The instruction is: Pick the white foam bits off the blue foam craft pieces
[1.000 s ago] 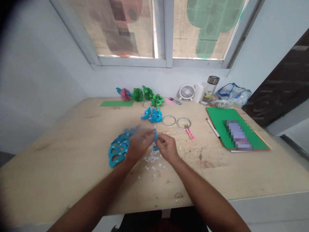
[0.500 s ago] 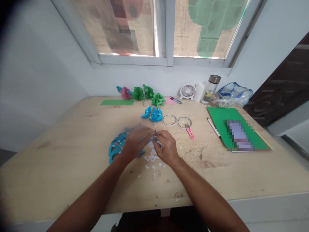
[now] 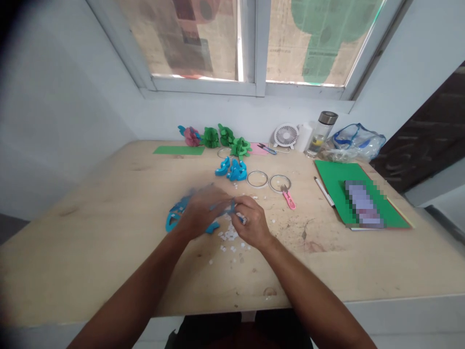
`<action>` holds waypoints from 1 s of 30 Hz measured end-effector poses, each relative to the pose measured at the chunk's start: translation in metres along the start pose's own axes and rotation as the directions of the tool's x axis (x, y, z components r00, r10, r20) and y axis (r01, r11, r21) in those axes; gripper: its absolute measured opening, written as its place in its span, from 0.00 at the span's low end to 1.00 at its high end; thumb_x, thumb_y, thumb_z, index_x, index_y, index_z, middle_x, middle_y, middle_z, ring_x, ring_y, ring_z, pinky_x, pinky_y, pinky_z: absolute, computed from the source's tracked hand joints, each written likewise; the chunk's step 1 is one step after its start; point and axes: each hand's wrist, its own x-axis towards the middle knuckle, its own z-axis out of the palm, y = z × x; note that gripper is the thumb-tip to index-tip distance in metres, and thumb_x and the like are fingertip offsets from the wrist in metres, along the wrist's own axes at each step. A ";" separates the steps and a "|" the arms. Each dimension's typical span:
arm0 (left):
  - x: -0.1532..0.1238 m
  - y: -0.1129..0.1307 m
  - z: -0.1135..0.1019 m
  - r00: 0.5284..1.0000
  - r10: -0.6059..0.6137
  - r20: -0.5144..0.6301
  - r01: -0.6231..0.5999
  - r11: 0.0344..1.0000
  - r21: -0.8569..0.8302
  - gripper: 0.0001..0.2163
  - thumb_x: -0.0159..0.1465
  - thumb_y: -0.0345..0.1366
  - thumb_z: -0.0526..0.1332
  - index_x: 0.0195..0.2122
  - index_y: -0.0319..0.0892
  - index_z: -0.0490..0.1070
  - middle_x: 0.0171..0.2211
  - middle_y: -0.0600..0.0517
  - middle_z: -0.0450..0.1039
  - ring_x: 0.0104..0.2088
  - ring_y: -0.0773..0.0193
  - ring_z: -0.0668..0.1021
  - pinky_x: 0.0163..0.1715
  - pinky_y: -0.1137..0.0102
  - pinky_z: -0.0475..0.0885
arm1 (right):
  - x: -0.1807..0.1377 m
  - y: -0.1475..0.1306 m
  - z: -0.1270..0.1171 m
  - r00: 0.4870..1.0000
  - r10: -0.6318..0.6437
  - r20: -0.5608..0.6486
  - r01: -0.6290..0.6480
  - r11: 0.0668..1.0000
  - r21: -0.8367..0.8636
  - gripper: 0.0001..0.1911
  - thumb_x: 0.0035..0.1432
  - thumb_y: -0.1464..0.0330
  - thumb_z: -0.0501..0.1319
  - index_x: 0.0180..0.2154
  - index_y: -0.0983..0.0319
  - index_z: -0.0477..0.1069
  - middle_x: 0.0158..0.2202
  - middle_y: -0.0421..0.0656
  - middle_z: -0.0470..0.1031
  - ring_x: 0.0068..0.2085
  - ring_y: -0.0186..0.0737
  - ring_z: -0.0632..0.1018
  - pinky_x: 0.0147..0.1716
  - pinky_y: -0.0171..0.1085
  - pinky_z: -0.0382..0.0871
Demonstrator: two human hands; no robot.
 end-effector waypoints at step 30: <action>0.001 -0.002 0.007 0.961 -0.276 -0.019 0.268 0.946 -0.182 0.07 0.57 0.33 0.57 0.29 0.43 0.75 0.27 0.52 0.76 0.27 0.65 0.75 0.28 0.72 0.68 | 0.000 -0.001 0.001 0.998 0.060 -0.018 -0.058 0.995 0.087 0.04 0.53 0.73 0.57 0.28 0.61 0.70 0.36 0.47 0.73 0.38 0.39 0.75 0.39 0.39 0.70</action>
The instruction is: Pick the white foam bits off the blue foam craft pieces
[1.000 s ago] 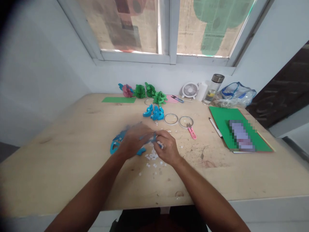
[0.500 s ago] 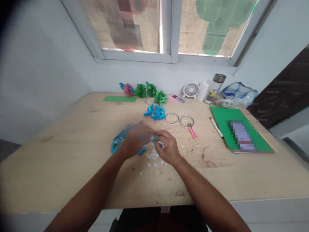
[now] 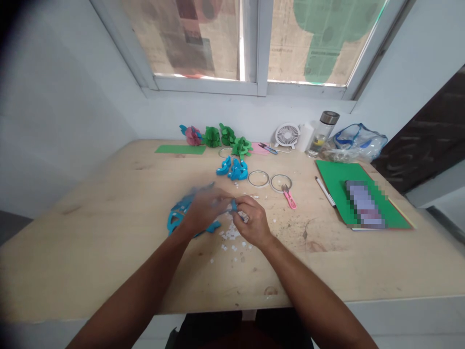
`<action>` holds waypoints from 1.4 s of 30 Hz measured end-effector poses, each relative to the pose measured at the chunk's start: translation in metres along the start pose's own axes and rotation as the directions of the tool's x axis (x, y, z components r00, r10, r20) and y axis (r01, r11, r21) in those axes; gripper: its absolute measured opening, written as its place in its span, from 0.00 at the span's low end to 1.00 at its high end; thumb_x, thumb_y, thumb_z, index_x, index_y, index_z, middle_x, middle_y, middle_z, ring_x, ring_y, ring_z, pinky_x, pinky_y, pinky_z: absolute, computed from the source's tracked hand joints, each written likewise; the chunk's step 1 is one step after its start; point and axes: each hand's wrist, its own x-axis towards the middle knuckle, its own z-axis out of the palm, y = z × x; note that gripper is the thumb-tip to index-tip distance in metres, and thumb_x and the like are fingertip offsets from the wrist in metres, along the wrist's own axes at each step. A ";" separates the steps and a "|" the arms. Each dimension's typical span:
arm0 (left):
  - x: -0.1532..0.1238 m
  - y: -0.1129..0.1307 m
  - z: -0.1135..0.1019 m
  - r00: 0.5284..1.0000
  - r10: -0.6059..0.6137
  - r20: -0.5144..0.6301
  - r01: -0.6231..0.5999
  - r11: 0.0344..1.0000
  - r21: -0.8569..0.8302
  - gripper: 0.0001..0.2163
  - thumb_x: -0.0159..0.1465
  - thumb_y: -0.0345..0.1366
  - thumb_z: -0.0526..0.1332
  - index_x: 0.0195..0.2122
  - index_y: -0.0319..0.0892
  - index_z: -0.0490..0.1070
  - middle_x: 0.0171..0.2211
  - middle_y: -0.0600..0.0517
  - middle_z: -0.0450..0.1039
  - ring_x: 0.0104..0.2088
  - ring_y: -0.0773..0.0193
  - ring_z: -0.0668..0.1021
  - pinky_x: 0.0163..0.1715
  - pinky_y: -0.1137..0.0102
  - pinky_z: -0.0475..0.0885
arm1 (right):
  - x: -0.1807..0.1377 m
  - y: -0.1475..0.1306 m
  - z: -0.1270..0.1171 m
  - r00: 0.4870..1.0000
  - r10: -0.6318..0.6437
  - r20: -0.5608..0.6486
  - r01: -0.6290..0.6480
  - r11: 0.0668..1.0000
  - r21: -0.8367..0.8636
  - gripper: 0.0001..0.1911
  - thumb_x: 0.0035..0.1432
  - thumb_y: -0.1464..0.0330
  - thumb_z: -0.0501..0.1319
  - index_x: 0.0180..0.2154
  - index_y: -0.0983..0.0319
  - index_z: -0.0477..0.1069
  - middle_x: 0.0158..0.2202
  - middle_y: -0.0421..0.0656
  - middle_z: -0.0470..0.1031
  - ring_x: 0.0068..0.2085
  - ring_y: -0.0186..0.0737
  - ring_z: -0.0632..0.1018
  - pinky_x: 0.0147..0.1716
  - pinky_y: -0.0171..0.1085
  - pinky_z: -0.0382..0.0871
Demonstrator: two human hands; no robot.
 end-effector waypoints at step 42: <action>0.002 0.013 -0.001 0.899 -0.429 -0.091 0.387 0.875 -0.292 0.07 0.52 0.35 0.59 0.20 0.40 0.71 0.21 0.54 0.73 0.24 0.67 0.73 0.26 0.74 0.67 | 0.000 -0.001 0.002 0.999 0.027 -0.029 -0.026 0.999 0.039 0.06 0.52 0.75 0.58 0.28 0.60 0.70 0.36 0.46 0.75 0.39 0.40 0.76 0.40 0.39 0.70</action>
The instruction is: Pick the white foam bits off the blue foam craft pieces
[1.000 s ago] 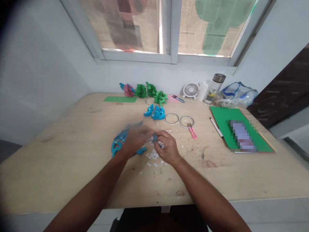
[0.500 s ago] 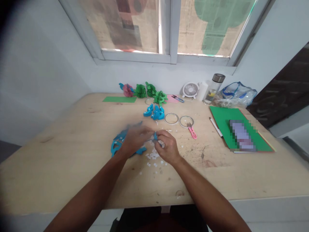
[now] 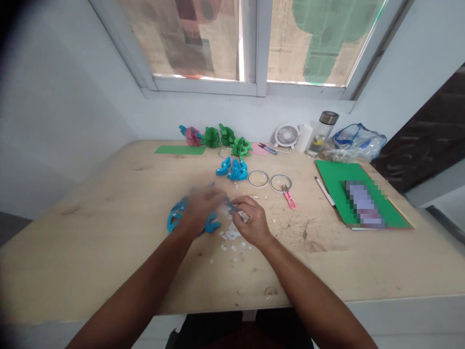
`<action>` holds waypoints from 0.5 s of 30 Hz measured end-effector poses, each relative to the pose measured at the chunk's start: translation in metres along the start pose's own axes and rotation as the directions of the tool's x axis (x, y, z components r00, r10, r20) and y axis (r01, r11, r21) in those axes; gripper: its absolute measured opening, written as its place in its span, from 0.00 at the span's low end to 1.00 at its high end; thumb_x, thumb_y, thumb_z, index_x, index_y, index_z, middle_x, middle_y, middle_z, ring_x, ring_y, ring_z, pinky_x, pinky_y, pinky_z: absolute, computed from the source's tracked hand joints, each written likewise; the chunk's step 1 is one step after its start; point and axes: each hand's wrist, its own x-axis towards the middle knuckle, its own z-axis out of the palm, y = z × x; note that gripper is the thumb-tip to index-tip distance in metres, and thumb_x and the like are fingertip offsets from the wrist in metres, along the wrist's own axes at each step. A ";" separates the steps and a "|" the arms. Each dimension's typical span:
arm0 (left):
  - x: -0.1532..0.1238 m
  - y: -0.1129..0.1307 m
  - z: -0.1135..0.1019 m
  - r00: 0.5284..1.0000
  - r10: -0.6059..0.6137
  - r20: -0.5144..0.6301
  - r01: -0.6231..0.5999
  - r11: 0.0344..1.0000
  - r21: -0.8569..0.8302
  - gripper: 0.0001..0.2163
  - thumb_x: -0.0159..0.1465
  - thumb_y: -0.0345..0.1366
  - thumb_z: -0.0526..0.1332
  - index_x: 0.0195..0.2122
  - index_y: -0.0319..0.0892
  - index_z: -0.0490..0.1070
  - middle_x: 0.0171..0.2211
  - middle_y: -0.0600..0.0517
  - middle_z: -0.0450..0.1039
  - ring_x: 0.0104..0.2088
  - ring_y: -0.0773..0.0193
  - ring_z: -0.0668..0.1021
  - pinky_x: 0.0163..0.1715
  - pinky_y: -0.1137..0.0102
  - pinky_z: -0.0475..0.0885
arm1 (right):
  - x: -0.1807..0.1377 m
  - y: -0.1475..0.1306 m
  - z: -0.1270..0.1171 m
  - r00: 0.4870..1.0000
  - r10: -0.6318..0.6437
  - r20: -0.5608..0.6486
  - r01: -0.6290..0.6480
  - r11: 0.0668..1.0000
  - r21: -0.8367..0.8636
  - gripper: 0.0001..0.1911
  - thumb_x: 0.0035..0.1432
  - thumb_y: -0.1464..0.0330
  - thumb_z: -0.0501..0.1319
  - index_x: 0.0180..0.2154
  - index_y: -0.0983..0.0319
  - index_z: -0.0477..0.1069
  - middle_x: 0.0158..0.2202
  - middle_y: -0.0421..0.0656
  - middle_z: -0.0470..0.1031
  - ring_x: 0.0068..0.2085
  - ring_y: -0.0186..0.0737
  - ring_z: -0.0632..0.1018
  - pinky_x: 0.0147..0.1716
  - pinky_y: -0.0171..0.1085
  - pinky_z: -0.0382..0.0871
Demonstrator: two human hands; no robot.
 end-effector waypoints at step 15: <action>0.007 -0.015 -0.002 0.995 0.051 0.087 -0.061 0.992 0.111 0.06 0.51 0.33 0.59 0.27 0.41 0.76 0.25 0.50 0.77 0.26 0.63 0.75 0.27 0.71 0.69 | 0.002 0.007 -0.002 0.982 0.173 -0.071 -0.160 0.974 0.162 0.08 0.52 0.69 0.61 0.21 0.60 0.68 0.33 0.44 0.74 0.38 0.42 0.75 0.40 0.43 0.70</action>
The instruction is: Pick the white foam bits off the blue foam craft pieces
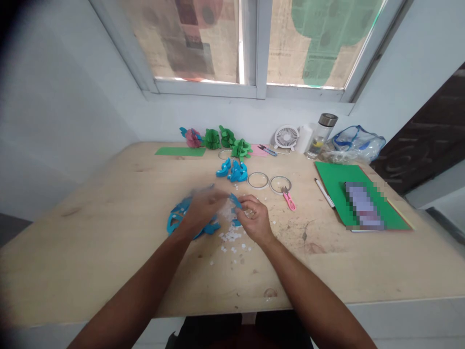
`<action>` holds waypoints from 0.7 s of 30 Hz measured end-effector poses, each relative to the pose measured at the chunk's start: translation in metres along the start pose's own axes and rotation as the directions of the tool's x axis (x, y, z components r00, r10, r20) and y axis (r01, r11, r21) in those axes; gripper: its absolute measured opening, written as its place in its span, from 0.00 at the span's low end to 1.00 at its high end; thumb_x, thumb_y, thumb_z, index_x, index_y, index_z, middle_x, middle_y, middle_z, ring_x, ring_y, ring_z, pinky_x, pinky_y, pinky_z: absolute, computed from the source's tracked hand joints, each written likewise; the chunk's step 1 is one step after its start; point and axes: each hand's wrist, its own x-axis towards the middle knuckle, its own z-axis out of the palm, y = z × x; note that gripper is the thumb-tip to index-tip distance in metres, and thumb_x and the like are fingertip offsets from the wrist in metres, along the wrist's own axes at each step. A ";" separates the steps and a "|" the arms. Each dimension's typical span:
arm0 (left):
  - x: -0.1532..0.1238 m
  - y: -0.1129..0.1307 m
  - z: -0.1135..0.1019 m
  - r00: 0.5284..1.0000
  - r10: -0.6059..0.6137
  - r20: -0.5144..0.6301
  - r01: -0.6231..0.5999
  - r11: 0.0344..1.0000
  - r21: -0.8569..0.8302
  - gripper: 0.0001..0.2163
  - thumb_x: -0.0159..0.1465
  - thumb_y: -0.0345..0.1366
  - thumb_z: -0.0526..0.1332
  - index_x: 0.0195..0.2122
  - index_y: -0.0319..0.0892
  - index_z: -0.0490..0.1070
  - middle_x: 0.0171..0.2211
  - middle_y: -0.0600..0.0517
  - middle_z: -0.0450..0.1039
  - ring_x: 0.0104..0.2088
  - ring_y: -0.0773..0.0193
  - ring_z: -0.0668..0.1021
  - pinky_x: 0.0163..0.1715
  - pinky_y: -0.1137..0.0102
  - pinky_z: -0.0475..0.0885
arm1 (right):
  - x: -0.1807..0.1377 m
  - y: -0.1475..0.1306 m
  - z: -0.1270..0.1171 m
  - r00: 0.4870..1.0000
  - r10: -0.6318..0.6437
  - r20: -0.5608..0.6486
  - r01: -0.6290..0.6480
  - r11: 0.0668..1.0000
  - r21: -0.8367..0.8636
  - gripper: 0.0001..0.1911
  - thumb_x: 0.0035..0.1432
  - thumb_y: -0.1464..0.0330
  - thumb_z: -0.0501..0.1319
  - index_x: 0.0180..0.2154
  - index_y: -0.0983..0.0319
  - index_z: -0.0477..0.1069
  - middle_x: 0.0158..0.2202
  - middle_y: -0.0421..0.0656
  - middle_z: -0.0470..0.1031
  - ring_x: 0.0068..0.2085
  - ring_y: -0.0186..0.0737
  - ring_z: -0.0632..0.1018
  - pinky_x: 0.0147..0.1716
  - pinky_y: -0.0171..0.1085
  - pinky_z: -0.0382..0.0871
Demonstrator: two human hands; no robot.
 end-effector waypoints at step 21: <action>-0.010 0.011 0.016 0.991 -0.114 0.066 0.130 0.921 -0.368 0.08 0.49 0.39 0.64 0.20 0.39 0.73 0.22 0.54 0.74 0.26 0.66 0.73 0.29 0.72 0.69 | 0.001 0.007 0.000 0.996 0.078 0.049 -0.081 0.993 0.081 0.11 0.52 0.65 0.62 0.21 0.61 0.69 0.32 0.45 0.74 0.35 0.40 0.75 0.37 0.40 0.68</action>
